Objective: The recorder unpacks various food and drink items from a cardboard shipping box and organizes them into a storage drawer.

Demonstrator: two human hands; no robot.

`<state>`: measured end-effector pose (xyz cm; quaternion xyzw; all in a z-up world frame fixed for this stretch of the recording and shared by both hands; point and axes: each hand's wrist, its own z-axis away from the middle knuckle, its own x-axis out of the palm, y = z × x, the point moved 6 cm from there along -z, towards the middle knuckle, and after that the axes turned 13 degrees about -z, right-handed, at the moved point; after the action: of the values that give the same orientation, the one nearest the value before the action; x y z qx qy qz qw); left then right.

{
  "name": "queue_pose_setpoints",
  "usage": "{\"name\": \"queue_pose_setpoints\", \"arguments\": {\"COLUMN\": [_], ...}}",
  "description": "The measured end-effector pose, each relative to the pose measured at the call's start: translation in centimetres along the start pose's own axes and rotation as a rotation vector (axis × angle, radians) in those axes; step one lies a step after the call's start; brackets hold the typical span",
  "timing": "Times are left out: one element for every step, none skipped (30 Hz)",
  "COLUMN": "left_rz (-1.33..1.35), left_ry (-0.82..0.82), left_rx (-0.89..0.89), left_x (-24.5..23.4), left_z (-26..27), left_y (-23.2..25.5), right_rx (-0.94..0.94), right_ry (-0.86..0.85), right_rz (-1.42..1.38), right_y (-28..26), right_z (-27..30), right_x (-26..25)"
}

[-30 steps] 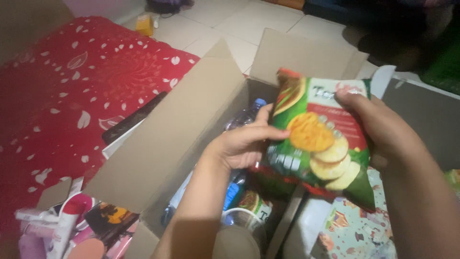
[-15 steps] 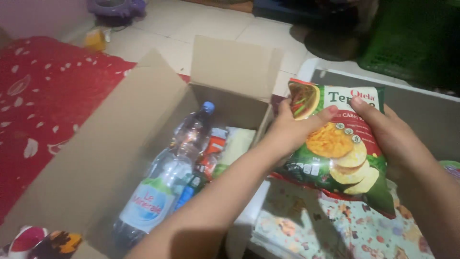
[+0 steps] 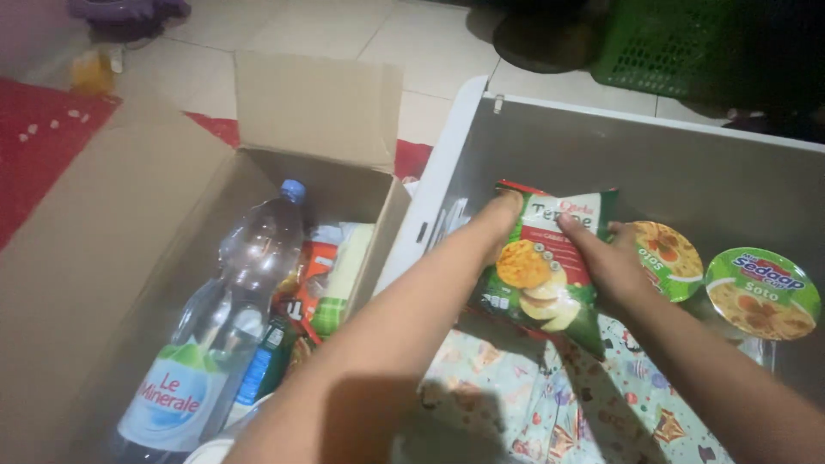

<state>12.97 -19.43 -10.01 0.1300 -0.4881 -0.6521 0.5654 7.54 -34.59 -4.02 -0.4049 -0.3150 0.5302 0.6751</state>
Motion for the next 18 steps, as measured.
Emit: {"name": "queue_pose_setpoints", "arguments": {"left_rz": [-0.081, -0.163, -0.162, -0.244, -0.328, -0.328, -0.384, -0.441, -0.438, -0.505, -0.573, -0.569, -0.640, -0.710, -0.709, -0.779, -0.849, -0.848], "left_ry": [0.190, 0.380, 0.377, 0.566, 0.754, 0.749, 0.873, 0.997, 0.996, 1.003, 1.010, 1.010, 1.021, 1.030, 1.031, 1.037, 1.040, 1.039], "left_rx": [-0.070, -0.137, -0.144, -0.212, -0.285, -0.299, -0.345, -0.391, -0.402, -0.386, -0.366, -0.373, -0.349, -0.325, -0.329, -0.306, -0.283, -0.289], "left_x": [-1.1, -2.2, -2.1, -3.1, -4.0, -4.2, -5.0, -5.7, -6.2, -6.8, -7.5, -7.8, -8.4, -8.9, -9.1, -9.3, -9.4, -9.3], "left_z": [-0.4, -0.6, -0.9, -0.6, 0.0, -0.2, 0.1, 0.5, 0.1, -0.2, -0.5, -0.5, -0.5, -0.6, -0.5, -0.6, -0.6, -0.4], "left_y": [-0.4, -0.8, -1.2, -1.7, -2.6, -3.7, -4.4, -5.0, -6.0, -6.6, -7.0, -7.5, -7.3, -7.2, -7.4, -7.4, -7.5, -7.6], "right_rx": [-0.047, -0.093, -0.087, -0.109, -0.125, -0.112, -0.186, -0.260, -0.251, -0.226, -0.203, -0.197, -0.163, -0.129, -0.126, -0.142, -0.158, -0.153], "right_ry": [-0.035, -0.069, -0.065, -0.067, -0.067, -0.061, -0.047, -0.034, -0.035, -0.082, -0.130, -0.131, -0.111, -0.091, -0.093, -0.099, -0.104, -0.105], "right_rz": [-0.043, -0.087, -0.086, -0.080, -0.072, -0.071, -0.055, -0.039, -0.034, -0.117, -0.203, -0.199, -0.118, -0.037, -0.036, -0.053, -0.070, -0.069], "right_y": [1.0, 2.0, 3.5, 4.8, 6.6, 8.5, 9.7, 10.9, 11.2, 11.5, 11.6, 11.6, 11.7, 11.8, 12.7, 13.6, 14.5, 14.7], "right_z": [-1.5, -3.1, -4.4, -5.7, -6.7, -8.2, -9.7, -11.2, -10.8, -10.3, -9.9, -9.5, -9.3, -9.1, -9.7, -10.4, -10.9, -10.8], "right_x": [0.1, 0.3, 0.4, 0.6, 0.7, 0.6, 0.4, 0.3, 0.9, 1.7, 2.7, 3.1, 3.6, 4.1, 4.3, 4.4, 4.4, 4.4]}}
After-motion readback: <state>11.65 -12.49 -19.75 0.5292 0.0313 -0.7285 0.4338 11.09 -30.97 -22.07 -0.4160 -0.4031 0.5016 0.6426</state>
